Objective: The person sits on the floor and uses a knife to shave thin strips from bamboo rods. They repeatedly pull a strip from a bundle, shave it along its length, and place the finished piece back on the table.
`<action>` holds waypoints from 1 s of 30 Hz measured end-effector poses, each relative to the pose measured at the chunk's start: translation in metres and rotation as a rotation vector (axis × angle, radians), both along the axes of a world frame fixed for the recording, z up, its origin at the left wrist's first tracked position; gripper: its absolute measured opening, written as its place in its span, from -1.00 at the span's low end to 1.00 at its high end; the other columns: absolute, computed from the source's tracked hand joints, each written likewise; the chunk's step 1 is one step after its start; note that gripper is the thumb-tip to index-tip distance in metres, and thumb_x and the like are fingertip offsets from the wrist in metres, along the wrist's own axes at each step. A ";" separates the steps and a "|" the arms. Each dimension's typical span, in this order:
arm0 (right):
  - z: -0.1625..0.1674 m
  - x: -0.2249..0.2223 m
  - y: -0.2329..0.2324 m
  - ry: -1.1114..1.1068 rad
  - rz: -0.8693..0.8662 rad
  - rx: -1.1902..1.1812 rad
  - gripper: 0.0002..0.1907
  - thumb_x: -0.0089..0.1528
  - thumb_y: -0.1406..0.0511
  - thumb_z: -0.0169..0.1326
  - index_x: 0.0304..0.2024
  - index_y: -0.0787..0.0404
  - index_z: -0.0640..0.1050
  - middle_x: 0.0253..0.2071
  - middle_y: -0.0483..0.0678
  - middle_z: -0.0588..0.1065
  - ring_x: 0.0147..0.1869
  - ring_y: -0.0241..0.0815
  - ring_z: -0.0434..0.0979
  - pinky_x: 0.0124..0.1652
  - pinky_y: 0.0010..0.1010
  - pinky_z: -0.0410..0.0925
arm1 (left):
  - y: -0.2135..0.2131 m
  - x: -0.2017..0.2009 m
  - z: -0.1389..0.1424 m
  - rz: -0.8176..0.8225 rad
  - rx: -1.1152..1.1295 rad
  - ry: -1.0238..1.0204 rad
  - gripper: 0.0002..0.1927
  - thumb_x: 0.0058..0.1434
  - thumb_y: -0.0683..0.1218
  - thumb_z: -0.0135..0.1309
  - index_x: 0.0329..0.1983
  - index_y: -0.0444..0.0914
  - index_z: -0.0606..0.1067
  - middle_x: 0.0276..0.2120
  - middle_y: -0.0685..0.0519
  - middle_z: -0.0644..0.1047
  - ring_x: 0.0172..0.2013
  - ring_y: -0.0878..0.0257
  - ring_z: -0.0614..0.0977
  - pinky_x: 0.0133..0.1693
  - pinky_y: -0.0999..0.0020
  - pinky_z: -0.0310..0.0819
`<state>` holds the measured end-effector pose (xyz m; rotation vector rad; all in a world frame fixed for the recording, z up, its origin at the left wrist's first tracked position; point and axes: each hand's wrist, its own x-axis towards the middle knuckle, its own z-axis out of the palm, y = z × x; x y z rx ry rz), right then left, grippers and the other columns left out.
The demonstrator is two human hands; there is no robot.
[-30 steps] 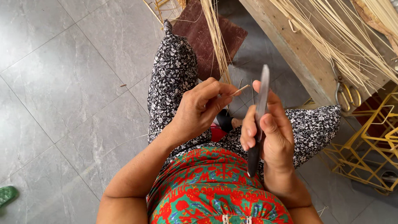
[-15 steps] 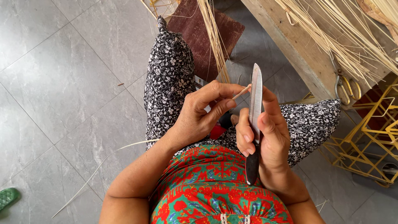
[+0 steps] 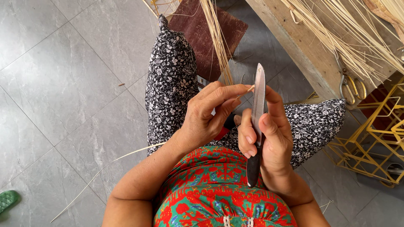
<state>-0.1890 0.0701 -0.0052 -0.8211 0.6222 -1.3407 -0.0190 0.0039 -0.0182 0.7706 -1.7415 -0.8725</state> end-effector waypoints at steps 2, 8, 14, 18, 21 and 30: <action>0.000 0.000 0.000 0.001 -0.006 0.006 -0.42 0.49 0.13 -0.03 0.50 0.04 0.17 -0.45 -0.05 0.30 -0.64 -0.34 0.19 -0.62 -0.52 0.20 | 0.000 -0.001 -0.001 0.028 -0.042 -0.010 -0.64 0.37 -0.27 0.19 0.19 -0.12 0.54 -0.39 0.06 0.41 -0.38 0.22 0.47 -0.31 0.33 0.39; 0.000 0.000 -0.002 -0.039 0.012 -0.002 -0.44 0.49 0.16 -0.02 0.50 0.04 0.18 -0.45 -0.06 0.29 -0.64 -0.33 0.20 -0.61 -0.51 0.21 | 0.001 -0.005 -0.005 0.086 -0.114 -0.010 -0.63 0.35 -0.29 0.19 0.18 -0.11 0.55 -0.37 0.07 0.44 -0.39 0.23 0.49 -0.34 0.35 0.40; -0.001 0.000 -0.002 -0.078 0.019 0.010 -0.45 0.49 0.19 -0.01 0.49 0.03 0.18 -0.45 -0.07 0.28 -0.63 -0.32 0.21 -0.59 -0.49 0.23 | 0.001 -0.009 -0.008 0.105 -0.154 -0.013 -0.61 0.34 -0.31 0.18 0.18 -0.11 0.53 -0.33 0.09 0.49 -0.37 0.22 0.51 -0.32 0.35 0.43; -0.002 -0.001 -0.003 -0.083 0.026 0.005 -0.47 0.50 0.19 -0.01 0.48 0.03 0.19 -0.44 -0.07 0.28 -0.63 -0.31 0.21 -0.60 -0.49 0.23 | 0.001 -0.011 -0.009 0.108 -0.156 -0.014 -0.61 0.33 -0.31 0.17 0.18 -0.12 0.53 -0.33 0.08 0.49 -0.37 0.22 0.51 -0.32 0.36 0.44; -0.002 -0.002 -0.004 -0.098 0.030 0.009 -0.48 0.50 0.19 -0.02 0.48 0.04 0.20 -0.44 -0.07 0.28 -0.63 -0.32 0.21 -0.61 -0.49 0.23 | 0.000 -0.011 -0.009 0.101 -0.156 -0.009 -0.62 0.33 -0.31 0.16 0.17 -0.13 0.53 -0.33 0.08 0.49 -0.34 0.20 0.50 -0.32 0.36 0.43; -0.004 -0.003 -0.007 -0.103 0.030 0.006 -0.48 0.50 0.18 -0.03 0.47 0.06 0.21 -0.45 -0.08 0.28 -0.63 -0.33 0.20 -0.62 -0.50 0.21 | 0.000 -0.013 -0.010 0.102 -0.167 0.004 -0.62 0.34 -0.33 0.15 0.17 -0.15 0.53 -0.35 0.08 0.49 -0.39 0.23 0.49 -0.33 0.36 0.42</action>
